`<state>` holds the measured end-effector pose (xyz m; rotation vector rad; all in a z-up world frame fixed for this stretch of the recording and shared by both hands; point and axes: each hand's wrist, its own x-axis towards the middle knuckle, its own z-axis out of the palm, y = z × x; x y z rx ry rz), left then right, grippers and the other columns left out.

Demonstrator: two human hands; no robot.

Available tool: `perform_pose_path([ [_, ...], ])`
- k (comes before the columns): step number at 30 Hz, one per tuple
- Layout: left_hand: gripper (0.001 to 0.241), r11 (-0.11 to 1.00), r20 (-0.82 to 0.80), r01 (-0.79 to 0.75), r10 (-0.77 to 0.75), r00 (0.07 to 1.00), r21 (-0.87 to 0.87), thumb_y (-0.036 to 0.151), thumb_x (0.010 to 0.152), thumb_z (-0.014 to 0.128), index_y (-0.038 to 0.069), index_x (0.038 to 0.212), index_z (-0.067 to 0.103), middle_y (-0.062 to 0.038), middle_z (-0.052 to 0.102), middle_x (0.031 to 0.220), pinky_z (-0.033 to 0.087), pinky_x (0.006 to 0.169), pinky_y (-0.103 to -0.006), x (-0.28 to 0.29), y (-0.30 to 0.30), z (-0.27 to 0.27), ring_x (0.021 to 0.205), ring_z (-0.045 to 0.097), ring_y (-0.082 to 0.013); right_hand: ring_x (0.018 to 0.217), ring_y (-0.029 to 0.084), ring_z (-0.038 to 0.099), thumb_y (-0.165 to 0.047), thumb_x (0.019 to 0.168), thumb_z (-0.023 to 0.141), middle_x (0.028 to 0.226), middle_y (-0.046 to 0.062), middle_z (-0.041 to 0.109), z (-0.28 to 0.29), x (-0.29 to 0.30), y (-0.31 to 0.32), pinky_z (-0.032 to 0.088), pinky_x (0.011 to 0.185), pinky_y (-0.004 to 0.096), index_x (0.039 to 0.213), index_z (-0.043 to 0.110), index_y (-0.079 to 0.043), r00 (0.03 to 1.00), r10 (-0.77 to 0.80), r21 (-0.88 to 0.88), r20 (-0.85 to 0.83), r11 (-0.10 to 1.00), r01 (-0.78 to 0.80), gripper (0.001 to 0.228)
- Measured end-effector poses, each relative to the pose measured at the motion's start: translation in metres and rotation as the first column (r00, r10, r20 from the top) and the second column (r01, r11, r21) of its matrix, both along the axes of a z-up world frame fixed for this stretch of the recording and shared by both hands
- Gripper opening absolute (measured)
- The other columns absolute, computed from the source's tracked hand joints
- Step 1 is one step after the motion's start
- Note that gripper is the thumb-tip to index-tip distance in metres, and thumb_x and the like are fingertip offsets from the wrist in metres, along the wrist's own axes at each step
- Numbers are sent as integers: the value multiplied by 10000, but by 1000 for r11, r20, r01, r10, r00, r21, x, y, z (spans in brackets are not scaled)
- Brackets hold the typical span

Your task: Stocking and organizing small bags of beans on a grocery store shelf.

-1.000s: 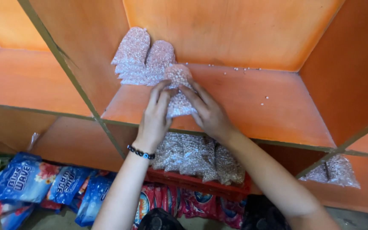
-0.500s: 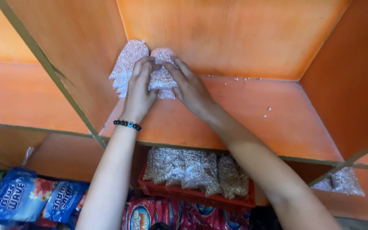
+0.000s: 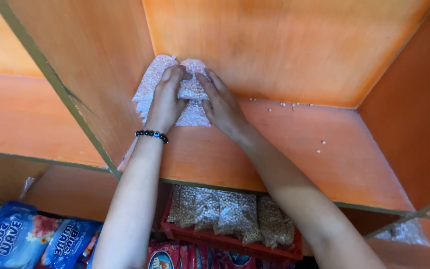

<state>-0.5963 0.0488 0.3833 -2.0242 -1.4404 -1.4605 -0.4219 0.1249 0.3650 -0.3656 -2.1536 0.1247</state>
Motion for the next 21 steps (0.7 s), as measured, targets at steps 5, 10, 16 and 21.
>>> perform_pose_path([
  [5, 600, 988, -198, -146, 133, 971, -52, -125, 666, 717, -6, 1241, 598, -205, 612, 1354, 525, 981, -432, 1, -13, 12, 1219, 604, -400, 1444, 455, 430, 6, 892, 600, 1597, 300, 346, -9, -4, 7, 402, 1190, 452, 1530, 431, -26, 999, 4, 20, 38, 1000, -5, 660],
  [10, 246, 922, -496, -366, 379, 781, 128, 82, 892, 637, 66, 1136, 661, -167, 639, 1361, 524, 989, -447, -8, -5, -8, 1170, 643, -339, 1417, 448, 452, -39, 908, 599, 1614, 300, 350, -16, -10, 8, 423, 1149, 453, 1488, 450, -12, 991, -67, -2, 114, 998, 67, 599],
  [16, 342, 868, -583, -449, 480, 655, 210, 142, 930, 573, 42, 1244, 666, -126, 664, 1324, 454, 1076, -487, -8, -4, -18, 1208, 627, -276, 1390, 466, 467, -39, 871, 612, 1552, 325, 385, -9, -15, 7, 433, 1121, 471, 1469, 468, 28, 979, -139, 112, 150, 986, 122, 619],
  [21, 401, 843, -593, -502, 507, 625, 191, 158, 932, 536, 39, 1305, 618, -121, 646, 1378, 388, 1147, -526, -13, 7, -24, 1319, 588, -257, 1332, 468, 522, -71, 883, 627, 1510, 344, 436, -6, -22, 7, 461, 1088, 475, 1454, 477, 24, 960, -207, 131, 187, 974, 184, 598],
])
